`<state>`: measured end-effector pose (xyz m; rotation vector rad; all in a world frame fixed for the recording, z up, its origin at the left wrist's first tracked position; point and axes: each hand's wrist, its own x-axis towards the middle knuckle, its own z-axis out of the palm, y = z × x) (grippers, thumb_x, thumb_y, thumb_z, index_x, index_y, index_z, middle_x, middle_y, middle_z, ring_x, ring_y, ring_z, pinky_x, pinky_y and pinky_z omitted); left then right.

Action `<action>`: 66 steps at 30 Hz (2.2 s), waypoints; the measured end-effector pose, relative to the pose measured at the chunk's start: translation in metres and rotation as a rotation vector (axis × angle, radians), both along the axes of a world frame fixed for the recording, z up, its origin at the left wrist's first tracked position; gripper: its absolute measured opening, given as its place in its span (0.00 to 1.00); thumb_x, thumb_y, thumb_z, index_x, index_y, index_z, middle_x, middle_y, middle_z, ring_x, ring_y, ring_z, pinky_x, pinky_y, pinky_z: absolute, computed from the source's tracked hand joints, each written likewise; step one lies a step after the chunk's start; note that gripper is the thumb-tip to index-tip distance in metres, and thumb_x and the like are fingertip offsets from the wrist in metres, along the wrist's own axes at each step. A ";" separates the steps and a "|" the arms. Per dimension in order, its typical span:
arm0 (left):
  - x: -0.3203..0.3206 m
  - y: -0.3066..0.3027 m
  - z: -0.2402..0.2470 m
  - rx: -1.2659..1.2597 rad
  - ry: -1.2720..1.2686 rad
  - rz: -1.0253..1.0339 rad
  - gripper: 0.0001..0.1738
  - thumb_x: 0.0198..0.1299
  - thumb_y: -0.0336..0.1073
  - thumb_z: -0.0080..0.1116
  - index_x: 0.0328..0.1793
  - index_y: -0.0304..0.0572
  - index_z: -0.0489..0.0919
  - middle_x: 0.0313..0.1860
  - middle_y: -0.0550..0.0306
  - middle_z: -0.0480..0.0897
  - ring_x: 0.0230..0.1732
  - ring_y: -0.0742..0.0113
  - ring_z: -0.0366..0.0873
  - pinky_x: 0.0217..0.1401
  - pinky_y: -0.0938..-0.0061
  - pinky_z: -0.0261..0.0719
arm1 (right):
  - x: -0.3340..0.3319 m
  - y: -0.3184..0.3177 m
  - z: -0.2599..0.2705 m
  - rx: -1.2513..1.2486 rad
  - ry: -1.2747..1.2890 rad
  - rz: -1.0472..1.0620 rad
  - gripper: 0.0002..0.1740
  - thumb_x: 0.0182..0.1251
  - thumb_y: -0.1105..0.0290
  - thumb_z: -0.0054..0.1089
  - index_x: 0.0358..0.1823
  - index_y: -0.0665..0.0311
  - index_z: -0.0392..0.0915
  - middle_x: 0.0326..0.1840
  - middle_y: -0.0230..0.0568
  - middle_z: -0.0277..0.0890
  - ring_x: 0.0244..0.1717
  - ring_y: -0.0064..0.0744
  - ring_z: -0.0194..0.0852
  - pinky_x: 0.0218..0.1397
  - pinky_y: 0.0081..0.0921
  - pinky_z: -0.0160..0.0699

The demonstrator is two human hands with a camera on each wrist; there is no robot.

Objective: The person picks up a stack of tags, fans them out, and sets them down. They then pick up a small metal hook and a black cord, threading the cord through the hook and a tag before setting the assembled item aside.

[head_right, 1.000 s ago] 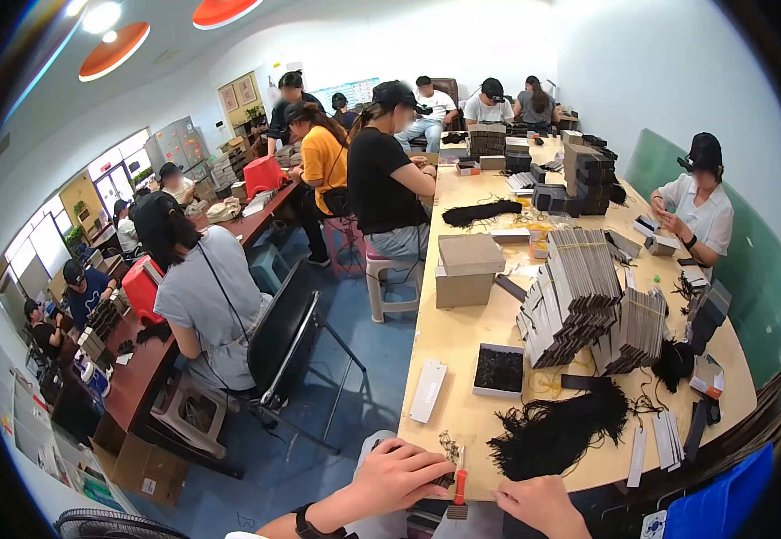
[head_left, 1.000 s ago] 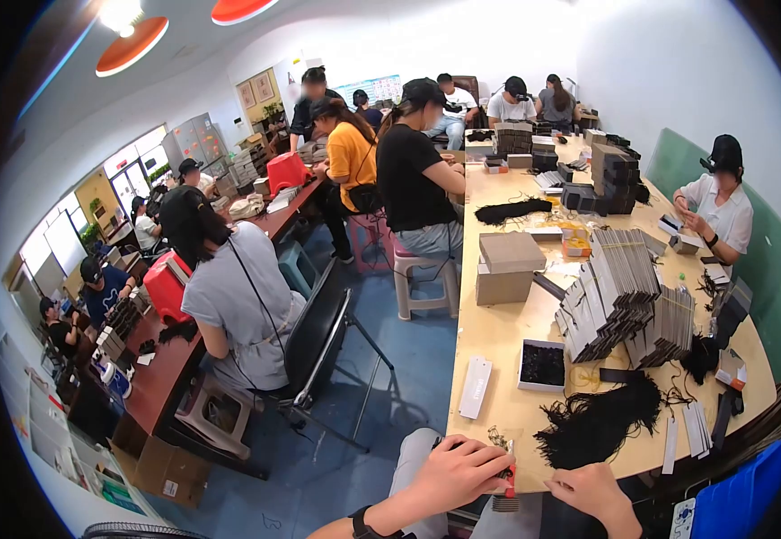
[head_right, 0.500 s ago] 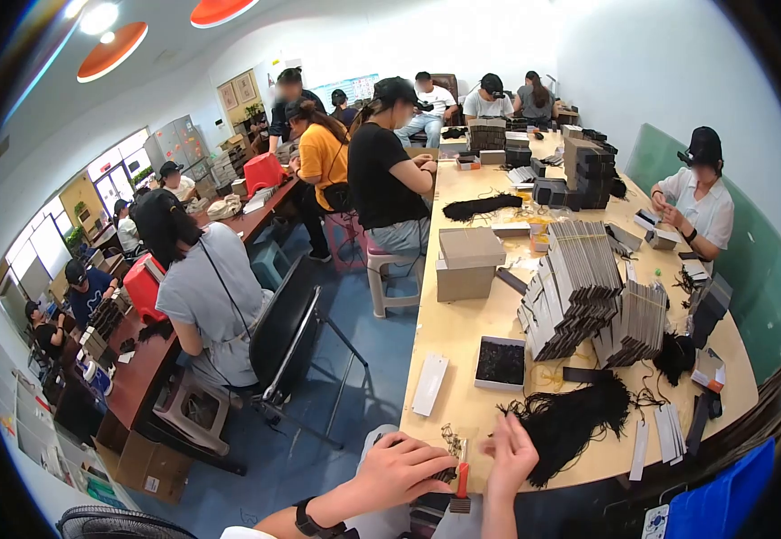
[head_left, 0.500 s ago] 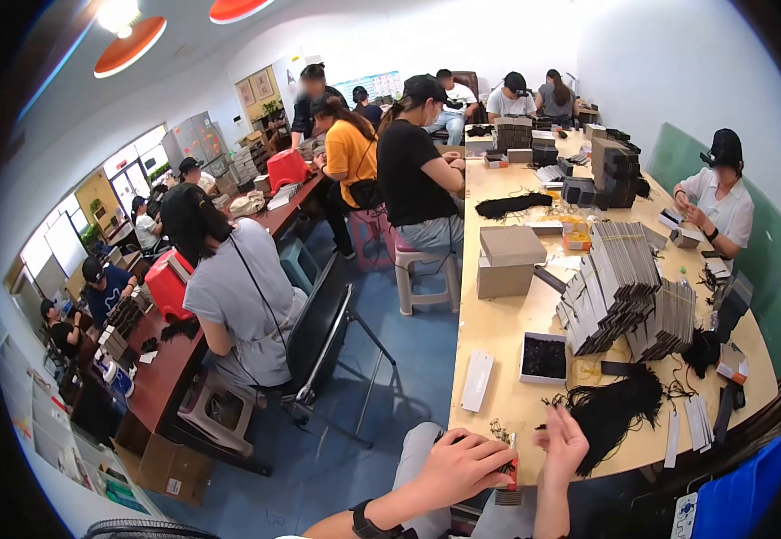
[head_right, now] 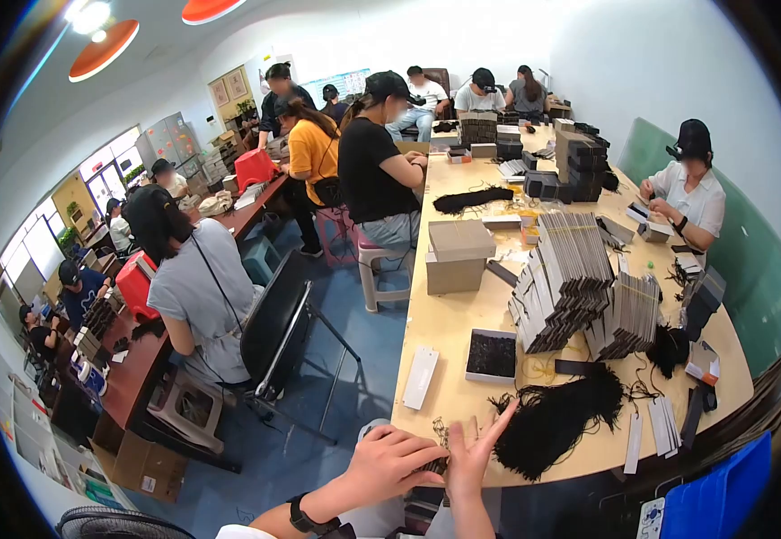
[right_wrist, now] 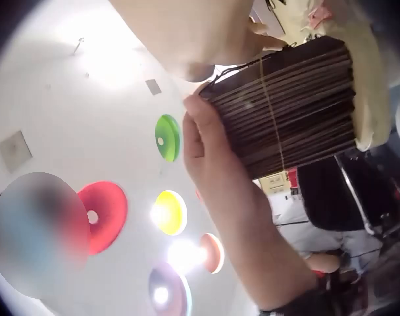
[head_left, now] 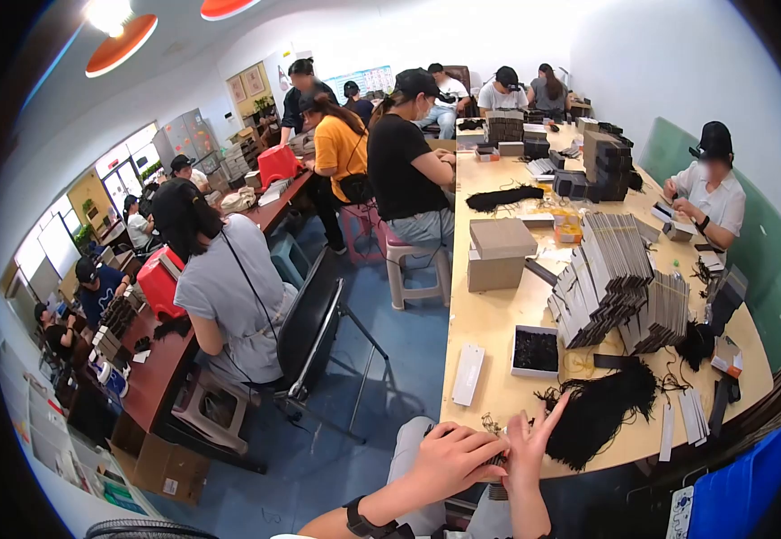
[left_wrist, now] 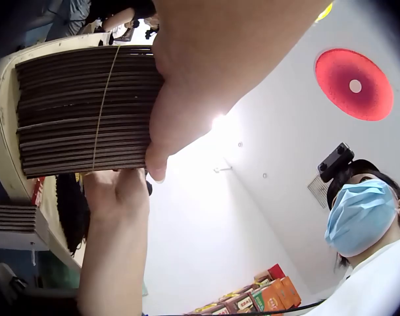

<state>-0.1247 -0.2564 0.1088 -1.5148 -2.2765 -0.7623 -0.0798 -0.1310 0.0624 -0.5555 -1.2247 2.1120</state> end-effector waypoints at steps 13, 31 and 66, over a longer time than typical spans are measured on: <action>-0.001 0.001 -0.003 -0.007 0.027 0.061 0.19 0.53 0.55 0.64 0.48 0.58 0.83 0.40 0.73 0.84 0.39 0.73 0.80 0.46 0.75 0.71 | 0.026 0.031 -0.031 0.564 -0.173 -0.075 0.33 0.76 0.65 0.44 0.78 0.55 0.47 0.70 0.49 0.61 0.67 0.41 0.63 0.69 0.36 0.60; -0.003 0.002 -0.005 0.039 0.045 0.031 0.20 0.51 0.54 0.65 0.47 0.58 0.84 0.40 0.73 0.84 0.37 0.75 0.80 0.42 0.76 0.69 | 0.042 0.033 -0.034 -0.329 0.266 -0.036 0.45 0.68 0.39 0.49 0.79 0.41 0.38 0.73 0.59 0.54 0.72 0.49 0.57 0.74 0.34 0.56; -0.004 -0.022 0.007 0.325 -0.294 0.204 0.10 0.44 0.25 0.66 0.20 0.38 0.74 0.41 0.48 0.86 0.42 0.58 0.85 0.43 0.72 0.82 | 0.016 0.032 0.031 1.165 -0.018 0.613 0.27 0.50 0.67 0.74 0.53 0.68 0.78 0.43 0.46 0.83 0.42 0.45 0.83 0.46 0.33 0.81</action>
